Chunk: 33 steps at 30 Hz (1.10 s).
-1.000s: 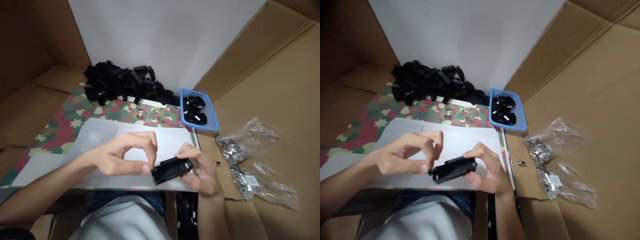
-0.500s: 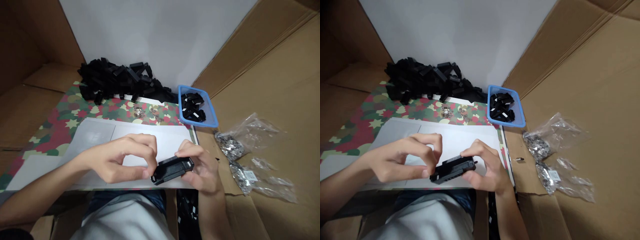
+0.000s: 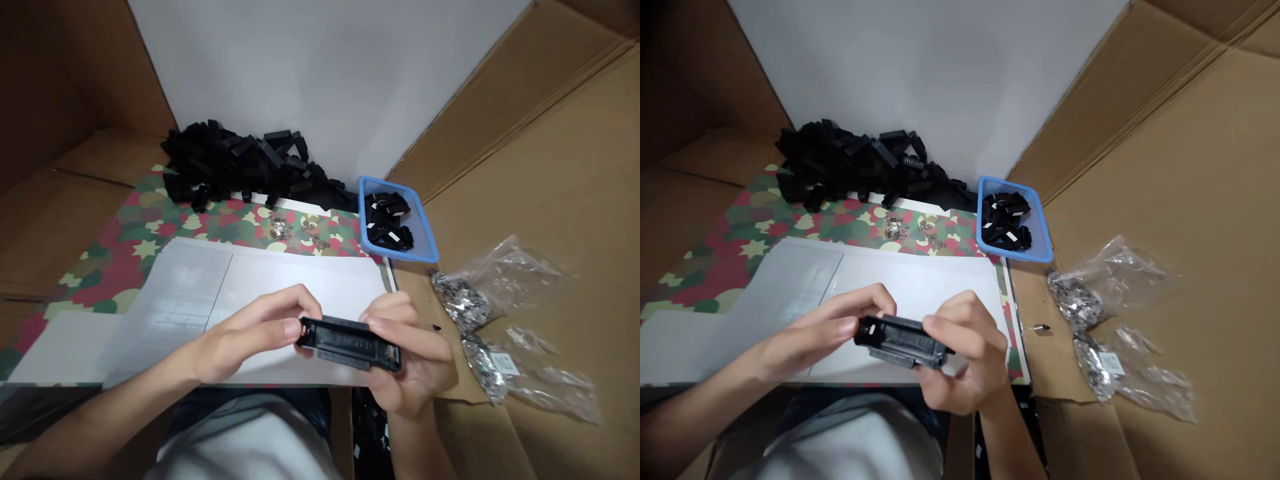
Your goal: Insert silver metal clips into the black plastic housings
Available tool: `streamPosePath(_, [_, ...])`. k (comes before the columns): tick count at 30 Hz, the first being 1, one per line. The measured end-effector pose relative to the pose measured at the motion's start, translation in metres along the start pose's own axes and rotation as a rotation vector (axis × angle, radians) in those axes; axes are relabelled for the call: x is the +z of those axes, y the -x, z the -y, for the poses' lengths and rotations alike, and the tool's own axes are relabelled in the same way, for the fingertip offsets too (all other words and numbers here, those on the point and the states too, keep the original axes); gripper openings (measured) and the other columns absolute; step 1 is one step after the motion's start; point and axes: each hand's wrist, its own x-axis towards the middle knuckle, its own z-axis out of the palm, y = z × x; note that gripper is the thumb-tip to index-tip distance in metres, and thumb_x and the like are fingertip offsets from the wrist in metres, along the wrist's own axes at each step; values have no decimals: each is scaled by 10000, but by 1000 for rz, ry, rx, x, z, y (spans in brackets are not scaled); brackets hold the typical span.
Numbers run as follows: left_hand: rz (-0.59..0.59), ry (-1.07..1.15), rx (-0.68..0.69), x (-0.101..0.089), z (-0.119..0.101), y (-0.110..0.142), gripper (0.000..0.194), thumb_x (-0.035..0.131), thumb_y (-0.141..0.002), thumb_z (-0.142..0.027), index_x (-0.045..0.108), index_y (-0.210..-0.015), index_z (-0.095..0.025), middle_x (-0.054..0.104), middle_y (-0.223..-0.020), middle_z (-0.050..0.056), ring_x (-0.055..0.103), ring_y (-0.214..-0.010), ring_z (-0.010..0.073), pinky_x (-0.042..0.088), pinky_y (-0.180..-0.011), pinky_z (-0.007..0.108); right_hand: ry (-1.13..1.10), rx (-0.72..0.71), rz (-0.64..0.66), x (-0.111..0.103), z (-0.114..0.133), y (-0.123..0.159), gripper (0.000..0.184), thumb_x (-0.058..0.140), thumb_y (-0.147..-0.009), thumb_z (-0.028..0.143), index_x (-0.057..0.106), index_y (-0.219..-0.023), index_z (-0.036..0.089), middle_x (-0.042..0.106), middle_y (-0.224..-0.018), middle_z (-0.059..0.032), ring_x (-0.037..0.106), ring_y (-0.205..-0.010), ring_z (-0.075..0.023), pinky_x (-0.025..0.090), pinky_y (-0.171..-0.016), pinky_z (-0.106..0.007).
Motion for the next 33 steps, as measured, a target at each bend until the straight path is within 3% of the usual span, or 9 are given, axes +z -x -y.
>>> streamPosePath(5, [-37,109,-36,-1,6,-1,278,596,-885,-444,570,-857,-169,566,-698,-3,470,-643,119,333,-608,233,10,-35,-2,7,-1,4,407,545,-825,234,557,-1232,238,598,-760,-30,535,-621,-195,451,-547,-367])
streamPosePath(8, [-94,-19,15,-1,8,2,282,543,-910,-460,569,-945,-182,549,-774,9,498,-705,139,371,-643,245,-13,1,30,9,-6,8,389,543,-846,235,537,-1234,254,590,-787,-24,550,-643,-190,464,-575,-364])
streamPosePath(10, [-170,-214,132,-2,10,7,257,557,-904,-431,550,-1018,-201,536,-822,11,506,-758,154,394,-693,259,-63,53,68,7,-10,13,369,553,-867,225,517,-1232,265,577,-810,-19,557,-676,-185,470,-605,-354])
streamPosePath(13, [-280,-598,328,-5,13,15,170,607,-886,-270,526,-1026,-220,546,-845,6,502,-769,151,400,-718,262,-144,201,242,1,-16,17,289,542,-934,350,493,-1212,291,563,-856,-17,550,-747,-187,474,-655,-341])
streamPosePath(16, [-291,-888,433,-10,15,20,192,606,-881,-175,510,-1044,-207,544,-820,2,501,-726,143,403,-690,262,-205,376,437,-2,-17,13,366,461,-937,566,492,-1166,282,562,-942,-33,559,-849,-198,475,-727,-339])
streamPosePath(20, [-199,-1097,446,-12,17,22,182,570,-916,-182,513,-1088,-184,540,-833,19,502,-744,159,395,-694,283,-213,519,632,8,-8,-8,183,502,-960,403,504,-1043,239,563,-970,-32,545,-924,-189,437,-812,-317])
streamPosePath(24, [-166,-1125,428,-12,19,25,178,550,-927,-165,508,-1099,-182,556,-864,29,493,-758,164,378,-705,297,-283,665,829,22,0,-28,97,538,-889,277,480,-939,217,547,-894,-2,526,-822,-162,407,-750,-289])
streamPosePath(28, [-157,-1116,422,-13,19,29,160,534,-934,-151,499,-1087,-179,558,-850,22,489,-754,163,353,-708,306,-358,792,865,28,2,-31,113,543,-846,254,451,-905,225,536,-837,25,501,-752,-139,369,-679,-260])
streamPosePath(33, [-169,-1150,413,-13,18,31,142,527,-933,-161,502,-1071,-184,543,-833,11,476,-742,165,312,-707,317,-435,879,773,34,2,-28,126,561,-775,267,457,-827,218,503,-746,36,460,-695,-136,346,-643,-260])
